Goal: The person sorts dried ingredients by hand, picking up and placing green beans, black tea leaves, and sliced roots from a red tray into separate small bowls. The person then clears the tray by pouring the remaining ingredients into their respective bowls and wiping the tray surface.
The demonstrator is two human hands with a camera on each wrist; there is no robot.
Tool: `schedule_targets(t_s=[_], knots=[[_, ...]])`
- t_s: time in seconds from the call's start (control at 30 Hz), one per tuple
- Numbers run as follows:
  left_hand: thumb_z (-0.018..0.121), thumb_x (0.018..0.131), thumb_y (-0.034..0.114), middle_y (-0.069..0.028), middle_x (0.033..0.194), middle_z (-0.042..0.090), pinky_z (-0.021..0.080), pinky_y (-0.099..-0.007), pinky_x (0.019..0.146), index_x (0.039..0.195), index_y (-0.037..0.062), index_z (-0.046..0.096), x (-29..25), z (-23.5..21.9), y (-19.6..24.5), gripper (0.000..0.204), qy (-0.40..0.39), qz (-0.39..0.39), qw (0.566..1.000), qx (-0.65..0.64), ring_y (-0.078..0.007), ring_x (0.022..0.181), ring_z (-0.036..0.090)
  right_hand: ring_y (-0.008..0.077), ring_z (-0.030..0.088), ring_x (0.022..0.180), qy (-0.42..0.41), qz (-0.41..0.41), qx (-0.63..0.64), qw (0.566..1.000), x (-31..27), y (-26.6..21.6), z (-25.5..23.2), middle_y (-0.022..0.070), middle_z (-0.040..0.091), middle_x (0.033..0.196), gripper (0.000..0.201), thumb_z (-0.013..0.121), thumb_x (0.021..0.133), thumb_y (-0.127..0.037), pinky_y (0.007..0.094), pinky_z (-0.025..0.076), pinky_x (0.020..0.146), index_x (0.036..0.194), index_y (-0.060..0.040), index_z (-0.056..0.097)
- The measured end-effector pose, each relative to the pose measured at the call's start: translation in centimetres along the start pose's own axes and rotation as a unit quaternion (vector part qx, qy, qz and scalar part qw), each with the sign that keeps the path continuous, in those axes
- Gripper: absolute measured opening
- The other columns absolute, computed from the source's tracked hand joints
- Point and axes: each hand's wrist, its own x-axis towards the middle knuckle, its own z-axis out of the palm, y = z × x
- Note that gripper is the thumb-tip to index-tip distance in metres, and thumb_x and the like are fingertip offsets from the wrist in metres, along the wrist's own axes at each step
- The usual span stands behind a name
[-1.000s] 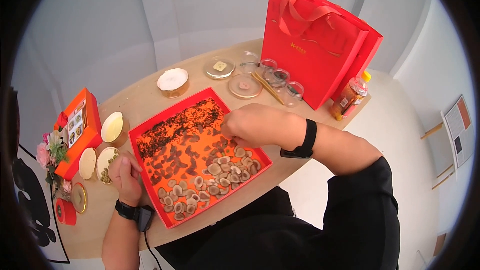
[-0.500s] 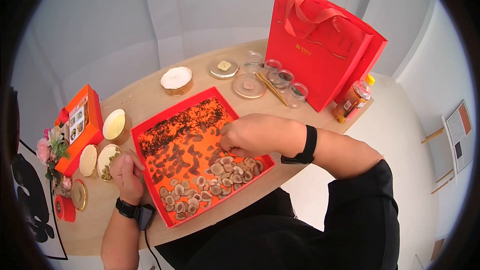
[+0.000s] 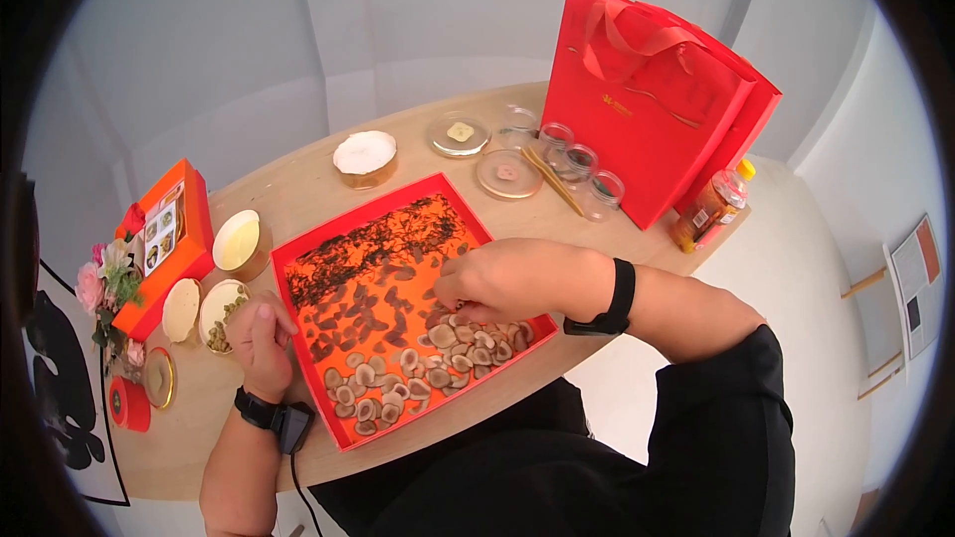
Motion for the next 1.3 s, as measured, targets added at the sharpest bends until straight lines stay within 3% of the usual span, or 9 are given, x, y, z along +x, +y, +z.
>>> schedule_targets(t_s=[0.07,0.33,0.43,0.53,0.67,0.77,0.93,1.1,1.3], knots=[[0.055,0.121,0.019,-0.0047,0.072,0.06,0.037,-0.0323,0.06,0.079,0.0007,0.07,0.1,0.0,0.0,0.048,0.0,0.007,1.0,0.002,-0.0123,0.061,0.051,0.0392,0.078,0.107,-0.003,0.008,0.027,1.0,0.4,-0.1,0.0,0.0133,0.076,0.114,0.02,0.084,0.103,-0.018,0.0543,0.063,0.087,0.113,-0.0047,0.072],[0.056,0.12,0.018,-0.0059,0.072,0.062,0.041,-0.0343,0.061,0.081,0.0006,0.072,0.2,0.0,0.6,0.046,0.003,0.002,1.0,0.01,-0.0152,0.061,0.054,0.0387,0.078,0.103,-0.027,0.011,0.014,0.999,0.9,0.8,0.0,0.0136,0.076,0.111,0.023,0.087,0.099,-0.015,0.052,0.062,0.085,0.114,-0.0042,0.073],[0.057,0.118,0.015,-0.0107,0.076,0.069,0.05,-0.0385,0.065,0.082,-0.0002,0.072,0.3,-0.1,1.0,0.042,-0.013,0.013,1.0,0.021,-0.0229,0.065,0.065,0.0361,0.077,0.099,-0.021,0.015,0.033,0.999,1.9,0.0,-1.4,0.0126,0.074,0.107,0.021,0.086,0.099,-0.014,0.0493,0.062,0.083,0.113,-0.0048,0.074],[0.054,0.122,0.023,-0.0042,0.073,0.062,0.039,-0.0335,0.061,0.079,0.0031,0.07,0.4,0.4,1.0,0.05,-0.005,0.024,0.999,0.022,-0.0131,0.062,0.053,0.0321,0.077,0.093,-0.007,0.01,0.022,1.0,3.7,-0.9,-2.9,0.0111,0.073,0.104,0.018,0.084,0.099,-0.011,0.0453,0.062,0.08,0.113,-0.0049,0.075],[0.058,0.118,0.017,-0.0099,0.075,0.067,0.049,-0.038,0.064,0.081,0.0031,0.072,0.5,0.4,0.9,0.042,0.001,0.052,0.998,0.021,-0.0227,0.065,0.064,0.0268,0.077,0.087,0.064,-0.051,0.041,0.996,8.6,-2.0,-4.2,0.0106,0.075,0.101,0.017,0.085,0.095,-0.004,0.0411,0.062,0.076,0.11,-0.003,0.076],[0.067,0.115,0.009,-0.0131,0.079,0.072,0.055,-0.0418,0.067,0.087,-0.0001,0.072,0.3,0.4,1.2,0.029,-0.005,0.047,0.999,-0.003,-0.0283,0.069,0.07,0.0303,0.075,0.088,0.066,-0.078,0.064,0.993,13.8,-3.5,-5.0,0.0109,0.074,0.1,0.018,0.082,0.093,-0.003,0.0427,0.061,0.078,0.109,-0.0016,0.073],[0.064,0.114,0.011,-0.0118,0.078,0.072,0.056,-0.0408,0.067,0.084,0.0024,0.073,0.2,0.3,0.9,0.033,-0.002,0.045,0.999,0.014,-0.0272,0.068,0.072,0.0255,0.074,0.083,0.102,-0.174,0.072,0.977,23.8,-5.0,-4.1,0.0107,0.076,0.095,0.014,0.083,0.096,-0.004,0.0394,0.061,0.075,0.108,-0.0018,0.077],[0.064,0.114,0.01,-0.0109,0.075,0.07,0.055,-0.0399,0.065,0.084,0.002,0.071,0.3,0.4,0.9,0.032,-0.009,0.074,0.997,0.003,-0.0259,0.066,0.07,0.0269,0.075,0.082,0.057,-0.203,0.053,0.976,31.3,-6.3,-2.0,0.0113,0.077,0.094,0.015,0.081,0.097,-0.007,0.0427,0.062,0.077,0.11,-0.0013,0.078],[0.065,0.115,0.009,-0.0122,0.074,0.064,0.05,-0.0444,0.062,0.084,0.0019,0.068,0.4,0.8,0.7,0.032,-0.002,0.1,0.995,-0.026,-0.031,0.063,0.061,0.0277,0.078,0.086,-0.005,-0.173,0.023,0.985,33.6,-7.1,-1.1,0.0132,0.081,0.095,0.019,0.083,0.101,-0.011,0.0437,0.064,0.081,0.117,-0.0012,0.082]])
